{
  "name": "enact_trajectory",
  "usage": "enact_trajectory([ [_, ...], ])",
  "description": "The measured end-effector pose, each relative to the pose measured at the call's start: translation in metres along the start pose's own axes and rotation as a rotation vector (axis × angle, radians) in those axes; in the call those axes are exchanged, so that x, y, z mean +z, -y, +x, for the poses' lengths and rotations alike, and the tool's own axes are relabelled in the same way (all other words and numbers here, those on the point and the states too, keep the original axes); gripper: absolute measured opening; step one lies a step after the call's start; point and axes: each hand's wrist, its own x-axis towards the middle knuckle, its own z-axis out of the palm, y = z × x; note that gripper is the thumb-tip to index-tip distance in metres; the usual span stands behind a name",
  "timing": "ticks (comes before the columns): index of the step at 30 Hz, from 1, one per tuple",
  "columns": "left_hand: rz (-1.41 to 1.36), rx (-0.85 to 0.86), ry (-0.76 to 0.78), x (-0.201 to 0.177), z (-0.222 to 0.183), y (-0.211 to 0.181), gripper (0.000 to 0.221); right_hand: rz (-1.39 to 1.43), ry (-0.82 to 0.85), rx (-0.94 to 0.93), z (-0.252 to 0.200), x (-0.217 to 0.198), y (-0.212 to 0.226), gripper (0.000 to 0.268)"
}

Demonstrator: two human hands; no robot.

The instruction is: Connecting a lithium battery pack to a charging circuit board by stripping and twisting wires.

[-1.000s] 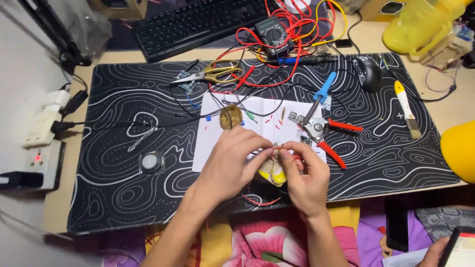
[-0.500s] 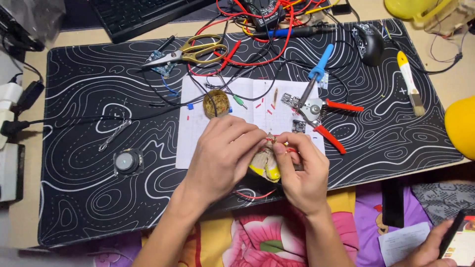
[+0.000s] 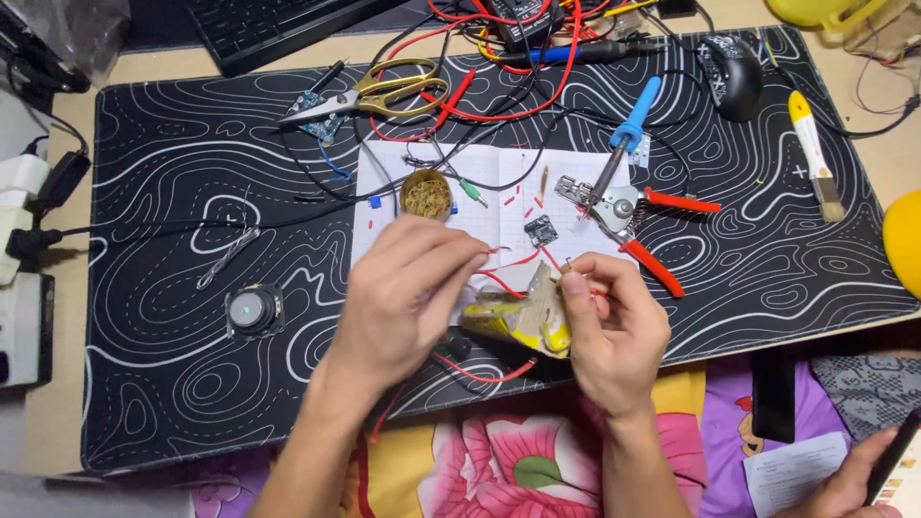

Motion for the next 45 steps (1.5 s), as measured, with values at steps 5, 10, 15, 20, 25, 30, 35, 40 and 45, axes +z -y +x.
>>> enact_trajectory([
  [5,-0.161,-0.146,-0.037,0.012,-0.009,0.003,0.011,0.002,0.058,-0.029,0.008,0.003,0.018,0.007],
  [10,-0.263,-0.232,-0.071,0.007,-0.013,0.004,0.013,-0.028,0.109,-0.081,0.02,-0.004,0.032,0.014],
  [15,-0.334,-0.289,-0.048,0.004,-0.015,0.007,0.014,0.01,0.156,-0.094,0.032,-0.005,0.046,0.026],
  [20,-0.376,-0.369,0.048,-0.002,-0.008,-0.004,0.019,-0.078,0.326,-0.123,0.054,-0.001,0.071,0.022],
  [25,-0.328,-0.509,0.126,-0.008,-0.005,-0.012,0.027,-0.179,0.381,-0.11,0.058,0.007,0.079,0.021],
  [30,-0.304,-0.479,0.165,-0.013,-0.006,-0.013,0.03,-0.198,0.336,-0.185,0.059,0.011,0.08,0.013],
  [35,-0.144,-0.323,0.154,-0.025,-0.003,-0.012,0.024,-0.199,0.323,-0.199,0.059,0.01,0.077,0.005],
  [40,-0.054,-0.227,0.096,-0.037,0.003,-0.008,0.019,-0.192,0.348,-0.16,0.06,0.01,0.077,0.006],
  [45,-0.152,-0.181,0.203,-0.033,0.003,-0.005,0.022,-0.143,0.335,-0.101,0.059,0.01,0.074,0.007],
])
